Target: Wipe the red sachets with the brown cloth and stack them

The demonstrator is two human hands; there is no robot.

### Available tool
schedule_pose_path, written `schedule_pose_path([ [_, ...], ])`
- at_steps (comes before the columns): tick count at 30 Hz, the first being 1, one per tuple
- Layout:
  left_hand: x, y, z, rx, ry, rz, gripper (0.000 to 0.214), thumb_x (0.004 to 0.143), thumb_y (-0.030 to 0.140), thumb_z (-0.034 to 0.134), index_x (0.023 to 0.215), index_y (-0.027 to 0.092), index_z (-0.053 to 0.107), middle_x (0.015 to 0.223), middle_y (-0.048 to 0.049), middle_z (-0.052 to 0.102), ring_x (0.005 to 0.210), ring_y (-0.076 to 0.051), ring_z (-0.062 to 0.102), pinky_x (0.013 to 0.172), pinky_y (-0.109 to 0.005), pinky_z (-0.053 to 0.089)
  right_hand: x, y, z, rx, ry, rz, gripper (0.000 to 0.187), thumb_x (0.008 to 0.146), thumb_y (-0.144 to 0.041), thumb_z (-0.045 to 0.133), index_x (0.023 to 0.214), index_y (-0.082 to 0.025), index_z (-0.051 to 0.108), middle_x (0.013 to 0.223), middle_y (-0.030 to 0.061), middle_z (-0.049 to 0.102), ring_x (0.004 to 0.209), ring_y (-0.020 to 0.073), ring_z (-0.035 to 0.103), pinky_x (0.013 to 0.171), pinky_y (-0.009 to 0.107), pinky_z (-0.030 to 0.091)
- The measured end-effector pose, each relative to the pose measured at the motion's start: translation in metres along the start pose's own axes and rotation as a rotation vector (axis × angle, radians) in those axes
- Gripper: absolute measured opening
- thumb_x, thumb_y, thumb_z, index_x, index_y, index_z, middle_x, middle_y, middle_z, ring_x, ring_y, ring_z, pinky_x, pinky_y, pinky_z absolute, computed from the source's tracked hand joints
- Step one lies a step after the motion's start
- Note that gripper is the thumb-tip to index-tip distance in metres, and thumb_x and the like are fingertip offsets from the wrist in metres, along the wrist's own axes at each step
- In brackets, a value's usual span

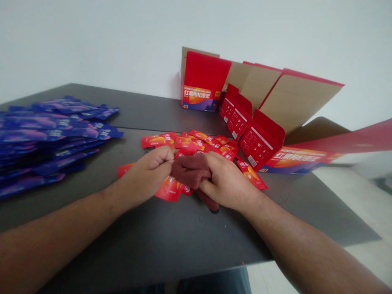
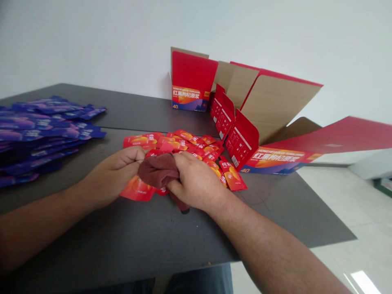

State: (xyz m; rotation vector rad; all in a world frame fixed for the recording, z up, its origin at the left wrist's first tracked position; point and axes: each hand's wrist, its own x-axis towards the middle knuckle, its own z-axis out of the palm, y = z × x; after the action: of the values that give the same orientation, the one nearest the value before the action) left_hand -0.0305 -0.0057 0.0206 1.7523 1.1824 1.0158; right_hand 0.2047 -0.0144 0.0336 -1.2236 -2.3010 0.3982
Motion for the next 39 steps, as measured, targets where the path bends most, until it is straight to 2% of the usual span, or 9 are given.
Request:
schedule_pose_path([
  [3,-0.001,0.000,0.001,0.000,-0.012,-0.028,0.025,0.095,0.031,0.059,0.073,0.025,0.049,0.067,0.0030,0.050,0.061,-0.016,0.043,0.057,-0.032,0.034,0.000,-0.001,-0.001,-0.027,0.063,0.044,0.036,0.091,-0.017,0.069,0.126,-0.023,0.071,0.119,0.0084,0.077,0.110,0.0263,0.071,0.096,0.042,0.056],
  [5,-0.001,-0.001,0.001,0.005,-0.005,-0.033,0.025,0.095,0.031,0.059,0.073,0.024,0.049,0.067,0.0031,0.050,0.061,-0.016,0.043,0.057,-0.032,0.034,-0.001,-0.002,0.000,-0.034,0.068,0.040,0.031,0.091,-0.017,0.068,0.121,-0.022,0.070,0.117,0.0086,0.076,0.109,0.0261,0.070,0.095,0.041,0.055],
  [8,0.001,-0.004,0.000,0.028,0.022,0.005,0.023,0.095,0.028,0.058,0.074,0.023,0.050,0.070,0.0027,0.052,0.065,-0.016,0.045,0.059,-0.032,0.035,-0.005,-0.006,0.002,-0.069,-0.021,-0.065,0.020,0.088,-0.018,0.068,0.107,-0.020,0.067,0.109,0.0086,0.072,0.100,0.0250,0.068,0.088,0.039,0.055],
  [11,0.002,-0.005,-0.002,0.059,0.018,0.033,0.023,0.097,0.028,0.057,0.075,0.023,0.052,0.071,0.0029,0.052,0.067,-0.016,0.046,0.061,-0.032,0.036,-0.008,-0.009,0.003,-0.121,-0.126,-0.167,0.016,0.087,-0.019,0.066,0.103,-0.021,0.064,0.108,0.0086,0.070,0.099,0.0254,0.067,0.084,0.038,0.055],
  [17,0.002,-0.001,-0.001,0.076,0.080,0.047,0.025,0.096,0.025,0.054,0.071,0.023,0.051,0.069,0.0027,0.049,0.067,-0.016,0.045,0.060,-0.032,0.034,-0.008,-0.010,0.004,-0.175,0.007,-0.067,0.021,0.086,-0.019,0.066,0.107,-0.021,0.063,0.108,0.0097,0.069,0.099,0.0259,0.066,0.088,0.040,0.057],
  [23,0.000,-0.004,0.000,0.029,0.075,-0.018,0.021,0.094,0.026,0.058,0.074,0.023,0.051,0.070,0.0025,0.050,0.066,-0.016,0.044,0.058,-0.032,0.035,-0.011,-0.017,0.011,-0.172,-0.130,-0.210,0.014,0.093,-0.020,0.067,0.107,-0.023,0.065,0.109,0.0074,0.070,0.100,0.0244,0.066,0.085,0.037,0.056],
  [29,-0.001,-0.007,0.003,-0.069,0.085,-0.039,0.023,0.098,0.032,0.060,0.078,0.023,0.052,0.073,0.0022,0.054,0.068,-0.017,0.047,0.060,-0.030,0.038,-0.011,-0.015,0.010,-0.213,0.066,-0.078,0.023,0.089,-0.020,0.067,0.112,-0.022,0.065,0.111,0.0101,0.070,0.104,0.0283,0.066,0.092,0.043,0.057],
  [34,-0.001,-0.005,0.005,-0.110,0.117,-0.080,0.023,0.094,0.029,0.061,0.075,0.023,0.051,0.070,0.0022,0.051,0.064,-0.015,0.043,0.056,-0.030,0.035,-0.013,-0.017,0.014,-0.181,-0.107,-0.203,0.015,0.094,-0.022,0.068,0.109,-0.024,0.066,0.109,0.0071,0.071,0.101,0.0248,0.066,0.086,0.037,0.056],
  [39,-0.001,-0.006,0.007,-0.234,0.113,-0.114,0.021,0.093,0.029,0.063,0.076,0.023,0.051,0.071,0.0031,0.049,0.063,-0.014,0.043,0.054,-0.029,0.035,-0.012,-0.013,0.010,-0.186,0.028,-0.115,0.019,0.090,-0.019,0.067,0.109,-0.022,0.064,0.110,0.0096,0.070,0.102,0.0267,0.066,0.089,0.040,0.056],
])
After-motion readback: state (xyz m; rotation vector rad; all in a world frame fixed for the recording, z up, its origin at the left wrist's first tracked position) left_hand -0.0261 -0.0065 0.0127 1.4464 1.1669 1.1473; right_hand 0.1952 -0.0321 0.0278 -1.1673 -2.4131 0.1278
